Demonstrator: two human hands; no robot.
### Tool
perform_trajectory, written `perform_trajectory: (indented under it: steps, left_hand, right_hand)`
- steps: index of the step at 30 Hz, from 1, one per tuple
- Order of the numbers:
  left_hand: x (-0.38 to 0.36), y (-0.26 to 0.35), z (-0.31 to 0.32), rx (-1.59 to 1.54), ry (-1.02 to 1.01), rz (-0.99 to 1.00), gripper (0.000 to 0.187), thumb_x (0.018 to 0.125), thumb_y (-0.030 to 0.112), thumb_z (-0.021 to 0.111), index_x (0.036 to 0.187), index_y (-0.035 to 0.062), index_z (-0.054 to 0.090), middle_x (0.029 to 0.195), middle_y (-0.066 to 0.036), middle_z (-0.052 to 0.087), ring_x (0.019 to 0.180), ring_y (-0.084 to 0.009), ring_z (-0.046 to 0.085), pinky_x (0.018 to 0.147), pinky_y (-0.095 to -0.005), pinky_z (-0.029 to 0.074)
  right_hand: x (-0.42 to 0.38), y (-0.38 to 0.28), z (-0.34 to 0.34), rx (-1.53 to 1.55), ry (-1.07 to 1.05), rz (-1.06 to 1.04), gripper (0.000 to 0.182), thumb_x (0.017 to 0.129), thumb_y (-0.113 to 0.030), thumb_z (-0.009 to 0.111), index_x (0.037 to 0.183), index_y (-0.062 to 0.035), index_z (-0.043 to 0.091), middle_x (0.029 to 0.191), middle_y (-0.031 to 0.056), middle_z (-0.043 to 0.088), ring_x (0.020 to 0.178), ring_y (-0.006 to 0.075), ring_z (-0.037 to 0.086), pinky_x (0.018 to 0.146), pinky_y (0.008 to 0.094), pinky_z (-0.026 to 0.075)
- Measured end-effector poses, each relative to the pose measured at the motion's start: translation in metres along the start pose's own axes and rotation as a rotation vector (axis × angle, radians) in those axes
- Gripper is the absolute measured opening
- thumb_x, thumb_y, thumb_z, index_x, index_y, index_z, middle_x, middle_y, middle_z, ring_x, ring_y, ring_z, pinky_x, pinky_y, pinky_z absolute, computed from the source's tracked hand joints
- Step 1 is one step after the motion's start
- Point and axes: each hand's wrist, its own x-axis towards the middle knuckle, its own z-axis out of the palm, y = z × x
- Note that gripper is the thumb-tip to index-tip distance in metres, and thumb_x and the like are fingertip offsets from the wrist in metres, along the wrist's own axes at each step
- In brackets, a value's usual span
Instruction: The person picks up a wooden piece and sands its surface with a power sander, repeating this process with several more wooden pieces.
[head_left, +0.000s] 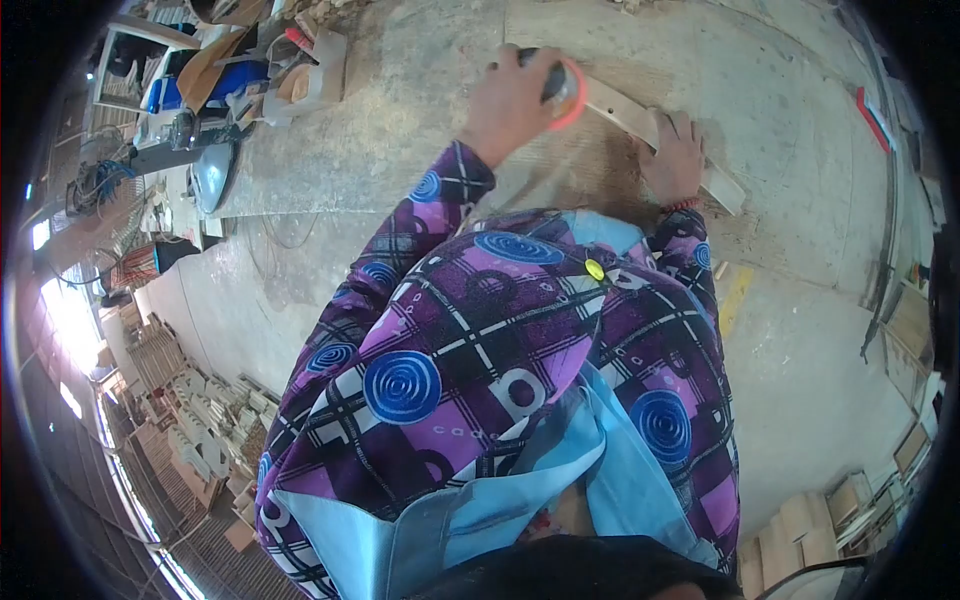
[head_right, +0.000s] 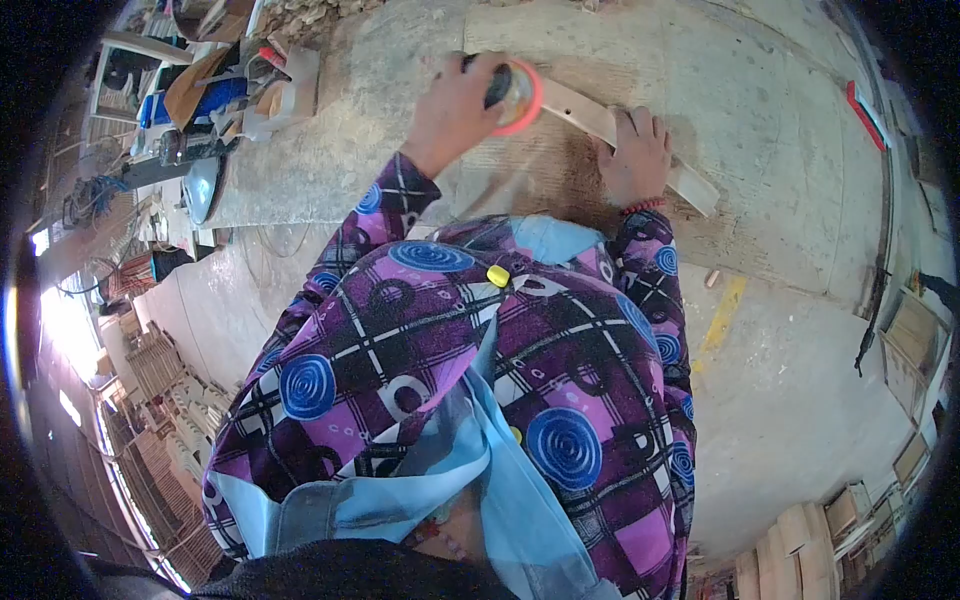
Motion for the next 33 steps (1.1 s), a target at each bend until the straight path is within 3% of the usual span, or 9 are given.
perform_trajectory:
  steps: [5, 12, 15, 17, 19, 20, 22, 27, 33]
  left_hand:
    - [-0.005, -0.046, -0.016, 0.045, 0.079, -0.096, 0.059, 0.08, 0.023, 0.075, 0.135, 0.0208, 0.053, 0.123, -0.023, 0.056, 0.102, -0.0464, 0.063, 0.085, -0.0501, 0.055]
    - [-0.05, -0.048, -0.007, -0.059, 0.072, -0.197, 0.064, 0.079, 0.019, 0.076, 0.138, 0.0165, 0.051, 0.125, -0.02, 0.056, 0.109, -0.0416, 0.062, 0.088, -0.0467, 0.054]
    - [-0.064, -0.038, -0.005, -0.109, 0.052, -0.244, 0.065, 0.079, 0.018, 0.076, 0.138, 0.0157, 0.051, 0.127, -0.019, 0.056, 0.11, -0.0417, 0.061, 0.087, -0.0469, 0.054]
    - [-0.069, -0.035, -0.002, -0.127, 0.089, -0.256, 0.065, 0.078, 0.016, 0.076, 0.138, 0.0174, 0.051, 0.128, -0.018, 0.056, 0.111, -0.0414, 0.061, 0.088, -0.047, 0.054]
    - [-0.069, -0.034, -0.003, -0.14, 0.09, -0.276, 0.063, 0.078, 0.014, 0.074, 0.137, 0.0178, 0.052, 0.127, -0.018, 0.056, 0.113, -0.0418, 0.06, 0.09, -0.0478, 0.053]
    - [-0.069, -0.034, -0.006, -0.146, 0.089, -0.282, 0.063, 0.078, 0.014, 0.074, 0.137, 0.0177, 0.052, 0.128, -0.018, 0.056, 0.113, -0.0417, 0.06, 0.09, -0.0477, 0.053]
    - [-0.068, -0.03, -0.009, -0.163, 0.077, -0.279, 0.063, 0.078, 0.014, 0.074, 0.136, 0.0175, 0.052, 0.129, -0.018, 0.056, 0.113, -0.0416, 0.06, 0.09, -0.0477, 0.053]
    - [-0.064, -0.041, -0.002, -0.132, 0.122, -0.257, 0.06, 0.079, 0.02, 0.077, 0.134, 0.0177, 0.054, 0.128, -0.016, 0.056, 0.11, -0.0403, 0.062, 0.087, -0.0459, 0.054]
    - [-0.062, -0.039, -0.004, -0.147, 0.115, -0.265, 0.061, 0.08, 0.018, 0.077, 0.136, 0.0183, 0.053, 0.129, -0.016, 0.056, 0.112, -0.0395, 0.062, 0.089, -0.0456, 0.054]
  right_hand:
    - [0.0, 0.0, -0.001, -0.003, 0.012, -0.007, 0.048, 0.079, -0.03, 0.077, 0.122, -0.0117, 0.066, 0.112, 0.0071, 0.056, 0.111, 0.0322, 0.054, 0.096, 0.0474, 0.045]
    - [0.004, 0.023, -0.004, 0.092, 0.015, -0.064, 0.053, 0.079, -0.027, 0.077, 0.127, -0.0087, 0.063, 0.121, 0.0134, 0.057, 0.116, 0.0362, 0.052, 0.1, 0.0464, 0.043]
    - [0.016, -0.018, -0.074, 0.379, -0.139, -0.139, 0.056, 0.079, -0.025, 0.077, 0.129, -0.006, 0.061, 0.124, 0.0173, 0.059, 0.117, 0.0372, 0.054, 0.101, 0.0449, 0.043]
    - [0.027, -0.063, -0.133, 0.752, -0.239, -0.225, 0.053, 0.08, -0.025, 0.078, 0.125, -0.0036, 0.063, 0.122, 0.0167, 0.063, 0.114, 0.0361, 0.058, 0.099, 0.0424, 0.045]
    - [0.033, -0.099, -0.193, 0.937, -0.383, -0.402, 0.048, 0.081, -0.026, 0.079, 0.12, -0.002, 0.066, 0.116, 0.0146, 0.067, 0.11, 0.0334, 0.062, 0.097, 0.0424, 0.047]
    - [0.04, -0.106, -0.207, 1.106, -0.477, -0.602, 0.044, 0.082, -0.025, 0.078, 0.118, -0.0024, 0.067, 0.113, 0.0134, 0.068, 0.106, 0.0308, 0.063, 0.095, 0.0427, 0.048]
    - [0.04, -0.12, -0.232, 1.334, -0.569, -0.808, 0.038, 0.084, -0.023, 0.075, 0.115, -0.0031, 0.069, 0.109, 0.0108, 0.069, 0.097, 0.0256, 0.066, 0.089, 0.0421, 0.051]
    - [0.036, -0.159, -0.251, 1.469, -0.47, -0.907, 0.023, 0.085, -0.017, 0.073, 0.105, -0.0049, 0.074, 0.098, 0.0069, 0.07, 0.079, 0.0189, 0.066, 0.073, 0.0338, 0.053]
    - [0.026, -0.176, -0.262, 1.393, -0.172, -0.74, 0.017, 0.075, -0.007, 0.081, 0.091, -0.0127, 0.078, 0.09, 0.002, 0.07, 0.076, 0.0157, 0.066, 0.066, 0.0301, 0.052]
